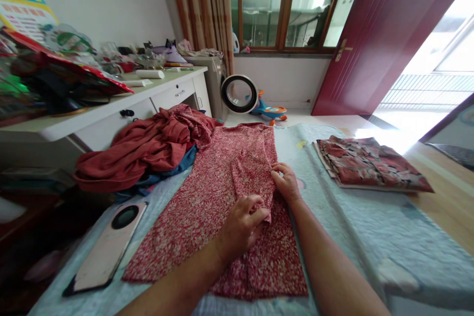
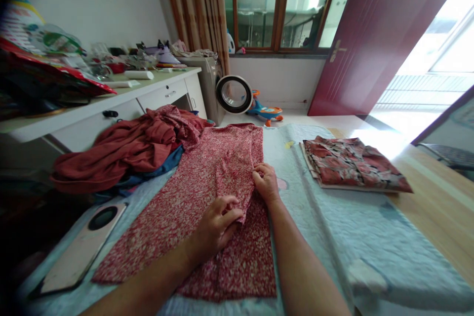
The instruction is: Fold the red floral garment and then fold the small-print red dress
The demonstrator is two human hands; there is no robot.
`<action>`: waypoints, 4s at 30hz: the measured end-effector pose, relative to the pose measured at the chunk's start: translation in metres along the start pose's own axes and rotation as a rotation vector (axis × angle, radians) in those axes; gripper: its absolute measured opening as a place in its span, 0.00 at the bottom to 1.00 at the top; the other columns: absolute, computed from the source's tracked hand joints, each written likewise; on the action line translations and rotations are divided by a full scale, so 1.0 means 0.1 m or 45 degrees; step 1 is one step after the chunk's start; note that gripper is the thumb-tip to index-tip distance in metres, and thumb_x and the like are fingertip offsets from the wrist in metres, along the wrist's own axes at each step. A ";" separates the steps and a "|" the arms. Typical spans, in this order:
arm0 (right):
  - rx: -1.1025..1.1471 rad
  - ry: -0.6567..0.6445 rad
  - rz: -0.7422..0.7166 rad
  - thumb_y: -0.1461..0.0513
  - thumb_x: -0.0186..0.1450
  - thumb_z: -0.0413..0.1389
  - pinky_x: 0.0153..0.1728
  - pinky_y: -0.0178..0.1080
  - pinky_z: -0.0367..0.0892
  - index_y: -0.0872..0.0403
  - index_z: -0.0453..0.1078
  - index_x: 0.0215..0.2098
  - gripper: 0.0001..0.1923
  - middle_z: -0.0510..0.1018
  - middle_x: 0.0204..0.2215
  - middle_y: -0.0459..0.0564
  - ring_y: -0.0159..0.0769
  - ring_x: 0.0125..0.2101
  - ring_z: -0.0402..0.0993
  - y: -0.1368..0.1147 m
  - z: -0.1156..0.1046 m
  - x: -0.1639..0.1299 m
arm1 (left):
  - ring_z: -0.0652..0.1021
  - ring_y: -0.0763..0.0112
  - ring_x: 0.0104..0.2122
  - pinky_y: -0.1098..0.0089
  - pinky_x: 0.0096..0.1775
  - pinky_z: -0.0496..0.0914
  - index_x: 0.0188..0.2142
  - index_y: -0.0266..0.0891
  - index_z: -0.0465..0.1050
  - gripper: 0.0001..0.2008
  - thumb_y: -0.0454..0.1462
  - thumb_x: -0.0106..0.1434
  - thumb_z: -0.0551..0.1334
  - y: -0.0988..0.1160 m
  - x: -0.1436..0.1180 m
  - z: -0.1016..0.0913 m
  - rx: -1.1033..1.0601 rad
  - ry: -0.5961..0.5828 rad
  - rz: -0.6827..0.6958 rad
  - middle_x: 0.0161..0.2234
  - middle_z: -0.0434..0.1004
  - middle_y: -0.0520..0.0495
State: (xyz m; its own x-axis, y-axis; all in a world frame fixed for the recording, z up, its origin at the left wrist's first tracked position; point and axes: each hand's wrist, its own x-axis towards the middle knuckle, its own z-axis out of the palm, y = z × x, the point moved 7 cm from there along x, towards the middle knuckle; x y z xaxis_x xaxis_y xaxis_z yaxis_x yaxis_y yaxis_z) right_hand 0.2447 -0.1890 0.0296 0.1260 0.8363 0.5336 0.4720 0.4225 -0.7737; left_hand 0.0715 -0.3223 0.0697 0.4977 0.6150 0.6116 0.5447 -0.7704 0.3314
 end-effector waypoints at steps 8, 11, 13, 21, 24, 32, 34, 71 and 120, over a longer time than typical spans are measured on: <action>-0.007 -0.059 0.011 0.62 0.56 0.51 0.48 0.42 0.63 0.51 0.70 0.23 0.07 0.79 0.33 0.49 0.39 0.38 0.73 -0.02 -0.03 0.02 | 0.72 0.66 0.39 0.65 0.42 0.70 0.44 0.40 0.73 0.08 0.32 0.66 0.59 0.04 0.00 -0.02 -0.032 -0.047 0.105 0.38 0.73 0.46; -0.122 -0.126 0.022 0.62 0.55 0.50 0.47 0.40 0.63 0.51 0.70 0.22 0.08 0.79 0.31 0.48 0.38 0.37 0.73 0.00 -0.01 0.02 | 0.73 0.66 0.39 0.65 0.42 0.70 0.45 0.41 0.72 0.09 0.31 0.66 0.58 0.04 -0.01 0.00 -0.025 -0.103 0.140 0.39 0.75 0.47; -0.243 -0.178 0.031 0.63 0.55 0.50 0.47 0.39 0.62 0.51 0.70 0.21 0.09 0.79 0.31 0.48 0.38 0.38 0.72 0.00 0.00 0.02 | 0.73 0.66 0.39 0.65 0.42 0.69 0.46 0.41 0.72 0.10 0.31 0.66 0.58 0.05 -0.01 0.01 0.000 -0.141 0.169 0.40 0.76 0.47; -0.626 -0.406 0.109 0.56 0.64 0.53 0.45 0.38 0.58 0.52 0.75 0.26 0.14 0.79 0.32 0.48 0.36 0.37 0.71 0.02 0.01 0.04 | 0.73 0.65 0.38 0.64 0.42 0.68 0.44 0.42 0.73 0.08 0.34 0.69 0.57 0.15 -0.03 0.13 0.085 -0.333 0.261 0.39 0.77 0.49; -0.706 -0.448 0.181 0.54 0.63 0.56 0.42 0.37 0.58 0.51 0.76 0.26 0.13 0.78 0.34 0.49 0.37 0.37 0.69 0.05 0.00 0.02 | 0.73 0.65 0.39 0.64 0.42 0.68 0.45 0.42 0.73 0.08 0.34 0.69 0.57 0.16 -0.04 0.15 0.098 -0.340 0.272 0.39 0.77 0.48; -0.820 -0.369 0.198 0.59 0.63 0.56 0.44 0.39 0.58 0.52 0.75 0.30 0.08 0.76 0.36 0.50 0.39 0.39 0.66 0.04 0.00 -0.01 | 0.73 0.65 0.40 0.62 0.43 0.69 0.46 0.41 0.73 0.09 0.36 0.69 0.56 0.17 -0.03 0.16 0.130 -0.370 0.224 0.40 0.77 0.47; -0.874 -0.319 0.204 0.57 0.63 0.56 0.45 0.41 0.57 0.51 0.75 0.31 0.09 0.75 0.40 0.51 0.42 0.42 0.65 0.02 0.00 -0.03 | 0.72 0.64 0.40 0.62 0.43 0.69 0.45 0.40 0.73 0.09 0.35 0.69 0.56 0.18 -0.03 0.16 0.136 -0.381 0.234 0.40 0.77 0.47; -0.522 -0.090 0.112 0.63 0.57 0.54 0.51 0.41 0.56 0.51 0.71 0.22 0.07 0.76 0.35 0.49 0.39 0.42 0.66 0.08 -0.08 0.01 | 0.73 0.67 0.36 0.65 0.39 0.69 0.44 0.41 0.73 0.09 0.35 0.69 0.55 0.34 -0.05 0.13 0.146 -0.347 0.384 0.38 0.76 0.47; -0.945 -0.305 0.366 0.58 0.61 0.55 0.45 0.40 0.59 0.50 0.75 0.31 0.07 0.76 0.39 0.51 0.44 0.44 0.67 0.16 -0.08 -0.05 | 0.75 0.66 0.45 0.64 0.51 0.68 0.41 0.41 0.74 0.06 0.35 0.66 0.59 -0.06 0.16 0.04 -0.246 -0.465 -0.207 0.44 0.77 0.47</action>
State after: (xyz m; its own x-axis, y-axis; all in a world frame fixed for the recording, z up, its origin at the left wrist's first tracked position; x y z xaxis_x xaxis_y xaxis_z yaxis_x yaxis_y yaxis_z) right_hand 0.2582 -0.1889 0.0175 0.1796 0.9637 0.1975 0.9132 -0.0887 -0.3978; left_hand 0.0792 -0.3072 0.0751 0.6407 0.7232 0.2578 0.5169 -0.6546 0.5517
